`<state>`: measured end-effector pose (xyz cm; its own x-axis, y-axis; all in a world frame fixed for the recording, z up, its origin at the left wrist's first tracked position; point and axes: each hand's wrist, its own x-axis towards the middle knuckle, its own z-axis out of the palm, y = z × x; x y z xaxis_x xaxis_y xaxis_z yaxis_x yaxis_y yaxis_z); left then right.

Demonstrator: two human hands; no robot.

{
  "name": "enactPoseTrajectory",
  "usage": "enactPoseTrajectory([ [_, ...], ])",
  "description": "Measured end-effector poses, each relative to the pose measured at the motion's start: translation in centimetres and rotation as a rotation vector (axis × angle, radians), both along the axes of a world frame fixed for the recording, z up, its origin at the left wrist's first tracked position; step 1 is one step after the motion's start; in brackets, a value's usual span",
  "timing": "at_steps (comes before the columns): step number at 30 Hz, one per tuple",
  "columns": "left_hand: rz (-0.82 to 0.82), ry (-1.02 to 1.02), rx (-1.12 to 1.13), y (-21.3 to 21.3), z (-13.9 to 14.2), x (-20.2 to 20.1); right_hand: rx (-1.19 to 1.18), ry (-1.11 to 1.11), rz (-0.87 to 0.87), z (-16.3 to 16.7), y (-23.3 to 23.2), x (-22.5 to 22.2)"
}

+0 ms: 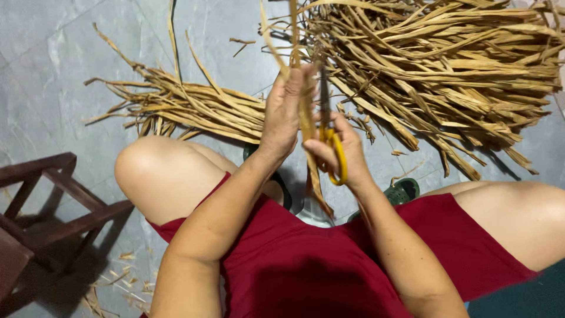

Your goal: The person sits on the floor and uses scissors to cut dried palm-like leaves into shorter pieces, holding each leaf bundle in one hand and snipping along its length, placing cut pieces aside and picking up new leaves from a pile.

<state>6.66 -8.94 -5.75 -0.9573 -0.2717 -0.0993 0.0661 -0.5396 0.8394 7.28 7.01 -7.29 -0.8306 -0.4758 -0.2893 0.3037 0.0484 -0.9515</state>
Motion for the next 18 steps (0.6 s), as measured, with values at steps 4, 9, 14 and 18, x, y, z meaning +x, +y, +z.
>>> enactPoseTrajectory([
  [4, -0.247, 0.132, -0.162, 1.8, -2.6, 1.1, -0.058, 0.235, -0.151, 0.6, 1.7, -2.1],
  [9, -0.683, -0.148, -0.681, 5.7, -6.1, 6.3, -0.281, 0.162, -0.432, 1.5, 5.5, -5.2],
  [14, -0.591, -0.152, 0.008, 6.5, -9.5, 5.6, -0.300, 0.173, -0.506, 1.0, 6.1, -5.8],
  [18, -0.032, -0.252, -0.036, -5.5, -9.3, -1.1, -0.285, 0.076, -0.525, 1.0, 5.9, -5.9],
])
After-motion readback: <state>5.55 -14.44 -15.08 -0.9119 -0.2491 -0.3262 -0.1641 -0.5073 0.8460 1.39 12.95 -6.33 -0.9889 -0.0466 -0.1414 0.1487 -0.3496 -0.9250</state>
